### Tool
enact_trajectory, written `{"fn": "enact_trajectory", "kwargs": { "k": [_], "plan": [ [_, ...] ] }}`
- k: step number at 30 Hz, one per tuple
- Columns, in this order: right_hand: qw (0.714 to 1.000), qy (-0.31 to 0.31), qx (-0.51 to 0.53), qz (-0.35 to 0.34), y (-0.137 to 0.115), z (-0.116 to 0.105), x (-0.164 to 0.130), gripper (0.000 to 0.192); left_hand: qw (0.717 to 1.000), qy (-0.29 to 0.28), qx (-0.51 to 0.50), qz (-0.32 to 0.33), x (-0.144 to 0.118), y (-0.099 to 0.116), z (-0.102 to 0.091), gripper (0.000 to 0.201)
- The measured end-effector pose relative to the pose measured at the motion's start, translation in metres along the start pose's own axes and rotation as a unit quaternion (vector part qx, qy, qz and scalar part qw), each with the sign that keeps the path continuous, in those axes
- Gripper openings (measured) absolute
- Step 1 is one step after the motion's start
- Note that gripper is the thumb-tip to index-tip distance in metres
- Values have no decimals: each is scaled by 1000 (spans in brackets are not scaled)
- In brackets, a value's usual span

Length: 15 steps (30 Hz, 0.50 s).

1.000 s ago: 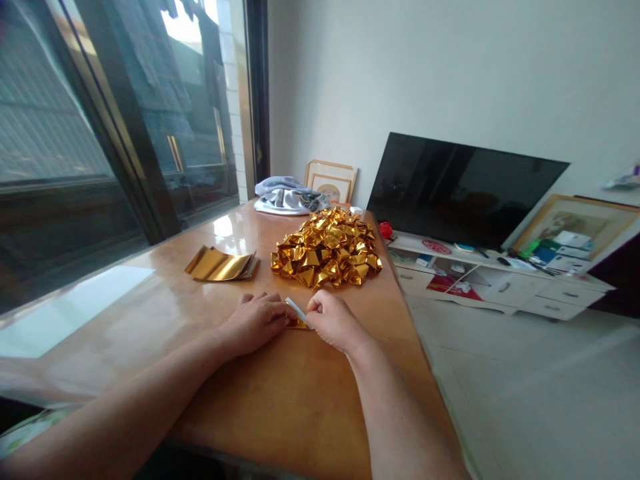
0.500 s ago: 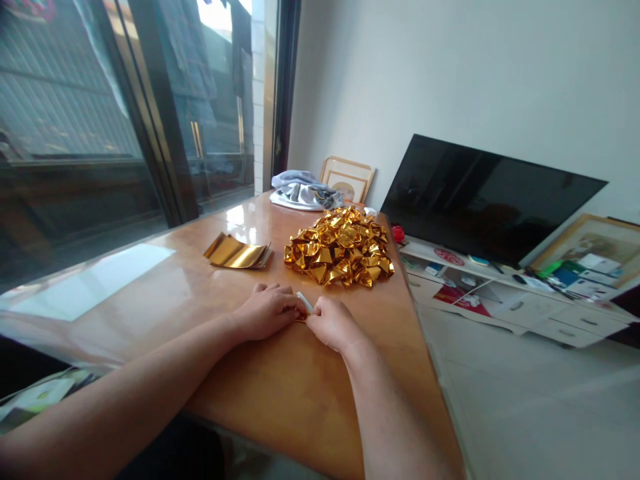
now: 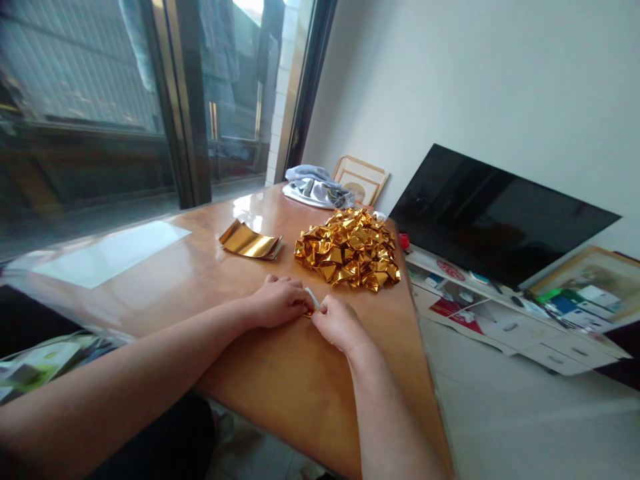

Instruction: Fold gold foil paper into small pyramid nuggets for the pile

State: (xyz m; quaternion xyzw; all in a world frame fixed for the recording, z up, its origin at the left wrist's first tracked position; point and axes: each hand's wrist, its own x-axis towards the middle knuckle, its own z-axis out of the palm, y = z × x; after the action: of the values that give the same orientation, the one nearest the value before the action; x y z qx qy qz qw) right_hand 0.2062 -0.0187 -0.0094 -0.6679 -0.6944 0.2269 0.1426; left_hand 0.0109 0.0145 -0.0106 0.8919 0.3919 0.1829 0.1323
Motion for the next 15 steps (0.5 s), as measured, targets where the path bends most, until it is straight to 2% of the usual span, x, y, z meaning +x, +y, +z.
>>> {"fn": "enact_trajectory", "kwargs": {
  "k": [9, 15],
  "plan": [
    [997, 48, -55, 6, 0, 4, 0, 15, 1000, 8, -5, 7, 1, -3, 2, 20],
    [997, 40, -63, 12, -1, 4, -2, 22, 1000, -7, -10, 3, 3, -3, -1, 24]
  ]
}}
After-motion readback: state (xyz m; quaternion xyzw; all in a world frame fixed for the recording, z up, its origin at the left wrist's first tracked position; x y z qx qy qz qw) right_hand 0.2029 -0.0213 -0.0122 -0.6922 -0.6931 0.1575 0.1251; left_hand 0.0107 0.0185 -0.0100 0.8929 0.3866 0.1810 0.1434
